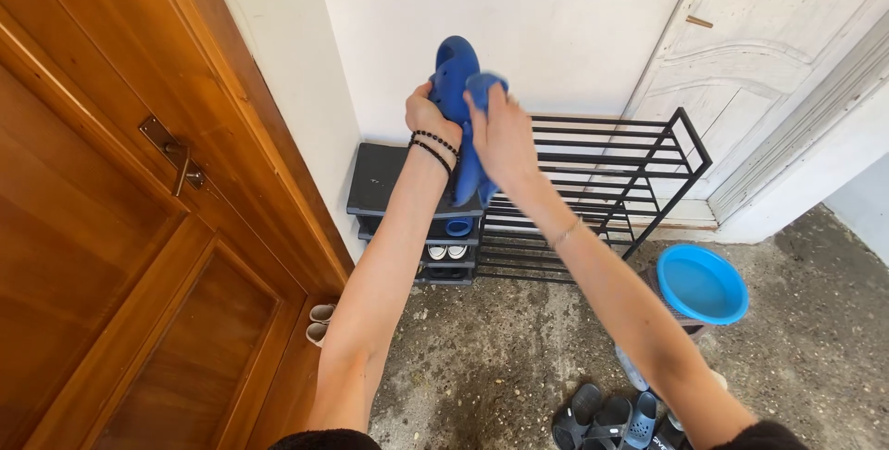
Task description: The person cleans shoes by dipping a blue cloth into a bucket of water, wiping the surfaces of a blue shoe and a tan shoe, and placing them into a shoe rack.
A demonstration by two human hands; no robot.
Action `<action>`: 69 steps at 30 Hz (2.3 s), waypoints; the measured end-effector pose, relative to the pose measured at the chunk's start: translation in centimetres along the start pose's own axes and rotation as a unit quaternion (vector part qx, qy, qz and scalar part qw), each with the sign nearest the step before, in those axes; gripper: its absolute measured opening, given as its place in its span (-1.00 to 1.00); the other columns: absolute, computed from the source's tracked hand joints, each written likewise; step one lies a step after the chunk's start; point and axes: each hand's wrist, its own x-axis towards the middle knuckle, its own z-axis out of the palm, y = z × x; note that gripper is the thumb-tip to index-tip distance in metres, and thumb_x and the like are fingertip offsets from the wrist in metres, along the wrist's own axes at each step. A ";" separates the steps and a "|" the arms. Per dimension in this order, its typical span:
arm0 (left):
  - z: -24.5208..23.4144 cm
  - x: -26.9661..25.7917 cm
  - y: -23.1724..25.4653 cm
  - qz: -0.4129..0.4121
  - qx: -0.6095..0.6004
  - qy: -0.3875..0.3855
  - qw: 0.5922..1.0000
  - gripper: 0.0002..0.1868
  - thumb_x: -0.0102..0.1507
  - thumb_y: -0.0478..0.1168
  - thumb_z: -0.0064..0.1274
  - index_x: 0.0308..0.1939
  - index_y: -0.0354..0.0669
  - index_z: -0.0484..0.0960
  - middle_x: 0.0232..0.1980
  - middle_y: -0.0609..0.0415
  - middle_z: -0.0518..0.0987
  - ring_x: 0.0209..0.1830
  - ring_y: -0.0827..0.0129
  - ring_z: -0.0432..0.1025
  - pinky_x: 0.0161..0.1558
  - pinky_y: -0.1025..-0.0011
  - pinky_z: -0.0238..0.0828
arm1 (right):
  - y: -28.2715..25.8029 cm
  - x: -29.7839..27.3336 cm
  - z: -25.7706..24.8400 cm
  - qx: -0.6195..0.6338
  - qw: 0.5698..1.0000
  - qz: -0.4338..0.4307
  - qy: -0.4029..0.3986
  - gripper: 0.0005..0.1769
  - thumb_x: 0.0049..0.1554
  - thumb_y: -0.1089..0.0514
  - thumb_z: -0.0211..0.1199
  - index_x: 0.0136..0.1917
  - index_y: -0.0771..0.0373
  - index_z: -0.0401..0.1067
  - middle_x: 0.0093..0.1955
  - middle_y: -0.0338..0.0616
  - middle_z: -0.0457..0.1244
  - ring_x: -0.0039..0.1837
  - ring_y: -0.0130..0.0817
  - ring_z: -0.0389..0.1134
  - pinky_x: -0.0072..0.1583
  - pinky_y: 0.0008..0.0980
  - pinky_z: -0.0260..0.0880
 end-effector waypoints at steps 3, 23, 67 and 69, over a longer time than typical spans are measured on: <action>0.6 -1.9 0.7 0.024 0.024 0.021 0.999 -0.35 0.24 -0.14 0.19 0.36 -0.29 0.37 0.39 -0.39 0.35 0.32 -0.33 0.32 0.21 -0.36 0.38 | -0.7 -4.0 0.3 0.024 1.000 0.001 -0.020 -0.60 0.38 -0.06 0.01 -0.08 0.33 0.31 -0.23 0.27 0.29 -0.17 0.43 0.39 -0.18 0.24 0.40; 2.6 -6.1 0.4 0.078 0.050 0.048 0.995 -0.29 0.24 -0.06 0.12 0.40 -0.37 0.38 0.41 -0.43 0.35 0.42 -0.28 0.26 0.35 -0.19 0.21 | -0.5 -5.8 -0.3 0.002 0.992 -0.073 0.099 -0.65 0.33 -0.07 0.18 0.01 0.29 0.45 -0.10 0.04 0.30 -0.17 0.14 0.43 -0.21 -0.02 0.45; 0.3 -7.7 -2.7 0.120 0.019 -0.125 0.985 -0.40 0.39 0.07 0.06 0.29 -0.24 0.22 0.11 -0.01 0.32 -0.20 0.24 0.46 0.09 0.18 0.45 | 1.1 -4.7 1.1 0.081 0.965 0.143 0.203 -0.58 0.45 0.01 -0.13 -0.09 0.31 0.36 -0.31 0.25 0.27 -0.13 0.39 0.29 -0.14 0.04 0.36; 0.6 -8.9 -2.0 0.102 0.019 -0.156 0.982 -0.50 0.41 0.01 0.05 0.27 -0.22 0.29 0.01 0.06 0.39 -0.30 0.33 0.43 -0.09 0.26 0.48 | 1.5 -4.3 1.4 0.068 0.958 0.168 0.221 -0.51 0.45 -0.01 -0.11 -0.15 0.40 0.35 -0.34 0.39 0.26 -0.09 0.50 0.28 -0.18 0.18 0.26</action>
